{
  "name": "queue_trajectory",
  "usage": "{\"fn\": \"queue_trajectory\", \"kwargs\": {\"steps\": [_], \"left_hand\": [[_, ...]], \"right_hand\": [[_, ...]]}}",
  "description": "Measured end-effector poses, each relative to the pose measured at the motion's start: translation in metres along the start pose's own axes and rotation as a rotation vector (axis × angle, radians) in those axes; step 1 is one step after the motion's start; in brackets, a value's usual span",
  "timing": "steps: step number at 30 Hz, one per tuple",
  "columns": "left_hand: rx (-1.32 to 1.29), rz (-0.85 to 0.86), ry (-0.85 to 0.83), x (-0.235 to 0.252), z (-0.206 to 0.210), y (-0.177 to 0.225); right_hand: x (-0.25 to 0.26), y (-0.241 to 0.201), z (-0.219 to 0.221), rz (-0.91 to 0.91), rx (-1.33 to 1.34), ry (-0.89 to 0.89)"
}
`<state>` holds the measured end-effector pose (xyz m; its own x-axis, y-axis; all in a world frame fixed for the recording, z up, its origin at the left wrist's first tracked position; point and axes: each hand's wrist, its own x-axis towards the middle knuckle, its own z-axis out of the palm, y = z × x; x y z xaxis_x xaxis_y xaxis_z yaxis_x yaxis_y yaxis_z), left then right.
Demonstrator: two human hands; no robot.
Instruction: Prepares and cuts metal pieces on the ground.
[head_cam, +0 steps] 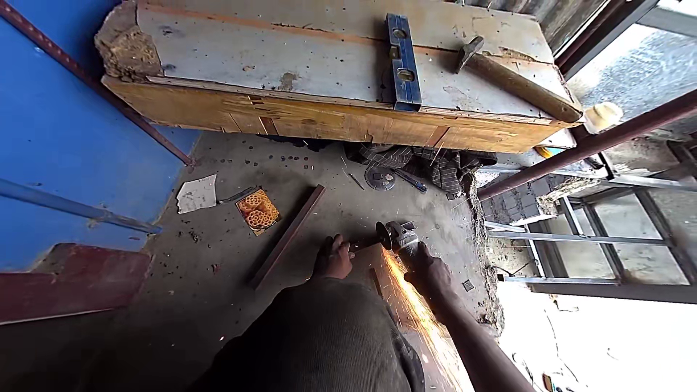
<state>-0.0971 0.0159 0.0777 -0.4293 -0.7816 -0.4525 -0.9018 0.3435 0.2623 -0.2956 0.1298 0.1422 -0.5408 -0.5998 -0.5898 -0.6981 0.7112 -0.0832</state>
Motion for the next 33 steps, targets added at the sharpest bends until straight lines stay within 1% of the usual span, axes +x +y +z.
{"fn": "queue_trajectory", "kwargs": {"steps": [5, 7, 8, 9, 10, 11, 13, 15, 16, 17, 18, 19, 20, 22, 25, 27, 28, 29, 30, 31, 32, 33], "left_hand": [[-0.002, 0.017, 0.022, 0.000, 0.004, -0.003], [-0.005, 0.026, 0.043, -0.006, -0.002, 0.002], [0.001, 0.016, -0.019, -0.015, -0.020, 0.012], [0.000, -0.019, -0.167, -0.028, -0.052, 0.030], [-0.015, -0.047, -0.245, -0.039, -0.077, 0.044], [-0.042, -0.063, -0.264, -0.047, -0.091, 0.053], [-0.084, -0.071, -0.256, -0.054, -0.100, 0.058], [-0.057, -0.062, -0.292, -0.050, -0.096, 0.053], [-0.017, -0.037, -0.288, -0.042, -0.084, 0.045], [0.011, -0.002, -0.207, -0.032, -0.058, 0.029], [0.017, 0.042, -0.019, -0.017, -0.019, 0.010], [0.017, 0.059, 0.058, -0.005, 0.004, -0.002], [0.014, 0.050, 0.052, 0.002, 0.012, -0.006], [0.019, 0.035, 0.025, 0.007, 0.015, -0.005], [0.023, 0.038, 0.034, 0.003, 0.018, -0.005], [-0.025, 0.042, 0.018, -0.002, 0.010, -0.002], [-0.120, 0.049, 0.025, -0.004, 0.004, 0.001], [-0.308, 0.050, 0.030, -0.006, -0.001, 0.005], [-0.596, 0.030, 0.011, -0.006, -0.006, 0.010], [-0.948, -0.008, -0.042, -0.007, -0.011, 0.018], [-1.300, -0.049, -0.131, -0.010, -0.016, 0.026], [-1.574, -0.088, -0.236, -0.012, -0.020, 0.032]], "right_hand": [[0.001, 0.004, 0.004, -0.047, 0.026, 0.018], [0.001, 0.004, 0.004, -0.030, 0.008, 0.011], [0.000, 0.003, 0.002, -0.021, 0.001, 0.000], [-0.002, 0.000, -0.001, -0.010, 0.005, -0.010], [-0.003, -0.002, -0.003, -0.010, 0.009, -0.009], [-0.005, -0.003, -0.004, -0.013, 0.020, -0.011], [-0.004, -0.005, -0.006, -0.023, 0.037, -0.009], [-0.001, -0.007, -0.008, -0.020, 0.011, -0.005], [0.001, -0.008, -0.010, -0.020, 0.002, -0.010], [0.003, -0.008, -0.011, -0.018, 0.007, -0.023], [0.007, -0.004, -0.011, -0.016, 0.039, -0.035], [0.013, 0.005, -0.007, -0.014, 0.117, -0.047], [0.020, 0.018, 0.002, -0.011, 0.240, -0.055], [0.028, 0.046, 0.027, 0.045, 0.613, -0.037], [0.018, 0.075, 0.049, 0.165, 1.151, -0.043], [0.007, 0.094, 0.057, 0.172, 1.388, -0.074], [0.003, 0.104, 0.062, 0.174, 1.450, -0.086], [0.001, 0.113, 0.067, 0.178, 1.498, -0.088], [-0.002, 0.120, 0.072, 0.179, 1.535, -0.090], [-0.004, 0.126, 0.075, 0.185, 1.565, -0.091], [-0.007, 0.130, 0.078, 0.189, 1.592, -0.093], [-0.009, 0.132, 0.080, 0.194, 1.618, -0.091]]}}
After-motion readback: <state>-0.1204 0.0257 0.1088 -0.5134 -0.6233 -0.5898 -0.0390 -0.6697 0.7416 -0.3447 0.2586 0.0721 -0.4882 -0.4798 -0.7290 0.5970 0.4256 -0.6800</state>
